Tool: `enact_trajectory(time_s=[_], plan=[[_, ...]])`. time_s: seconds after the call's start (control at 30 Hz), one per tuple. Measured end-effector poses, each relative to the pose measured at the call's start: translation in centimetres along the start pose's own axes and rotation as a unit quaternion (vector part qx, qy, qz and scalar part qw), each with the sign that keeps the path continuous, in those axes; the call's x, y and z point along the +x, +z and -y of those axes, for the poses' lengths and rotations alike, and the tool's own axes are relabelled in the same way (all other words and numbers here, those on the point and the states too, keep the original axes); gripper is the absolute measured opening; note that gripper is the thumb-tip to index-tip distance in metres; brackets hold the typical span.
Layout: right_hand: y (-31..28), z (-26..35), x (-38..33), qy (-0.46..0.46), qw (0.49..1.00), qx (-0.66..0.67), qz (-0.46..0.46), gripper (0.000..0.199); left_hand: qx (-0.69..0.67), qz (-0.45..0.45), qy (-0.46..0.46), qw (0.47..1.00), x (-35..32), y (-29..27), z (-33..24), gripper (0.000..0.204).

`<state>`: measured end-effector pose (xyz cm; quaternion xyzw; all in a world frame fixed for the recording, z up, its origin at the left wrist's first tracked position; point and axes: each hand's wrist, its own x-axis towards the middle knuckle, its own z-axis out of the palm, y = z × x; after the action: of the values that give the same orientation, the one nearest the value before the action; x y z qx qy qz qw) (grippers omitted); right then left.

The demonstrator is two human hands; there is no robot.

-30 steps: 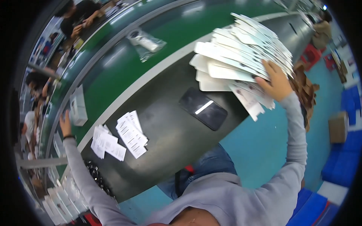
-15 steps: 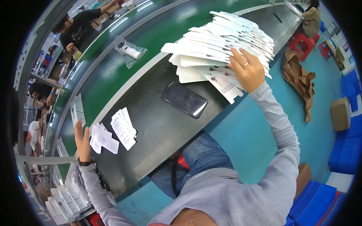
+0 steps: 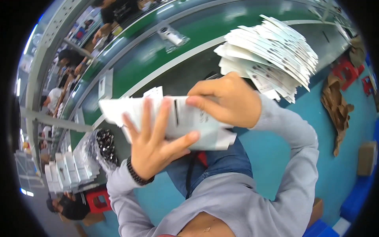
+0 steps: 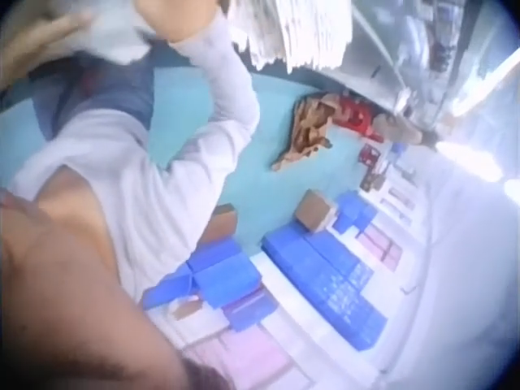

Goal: The person assembles product boxes by hand, then inserts instruction manuals and electronic components into them.

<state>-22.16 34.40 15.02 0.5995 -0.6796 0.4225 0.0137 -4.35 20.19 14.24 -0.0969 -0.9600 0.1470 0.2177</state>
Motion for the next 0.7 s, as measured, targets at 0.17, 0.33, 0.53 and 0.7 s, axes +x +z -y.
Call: enact_trajectory(time_s=[0.17,0.33,0.53,0.7], plan=[[3.7,-1.2,-0.4,0.176,0.838,0.484,0.179,0.029,-0.146,0.044,-0.086,0.985,-1.6,0.0,1.0,0.076],[7.2,-2.2,-2.8,0.244,0.676,0.633,0.288,0.032,-0.248,0.072,-0.17,0.951,-6.4,0.9,-0.1,0.096],[13.1,-2.1,-5.5,0.208,0.658,0.694,0.203,0.031,-0.41,0.053,-0.228,0.882,-9.2,1.0,-0.4,0.12],[11.9,0.1,-3.1,0.232,0.766,0.566,0.195,0.046,-0.362,0.017,-0.235,0.902,-11.8,1.8,-1.3,0.109]])
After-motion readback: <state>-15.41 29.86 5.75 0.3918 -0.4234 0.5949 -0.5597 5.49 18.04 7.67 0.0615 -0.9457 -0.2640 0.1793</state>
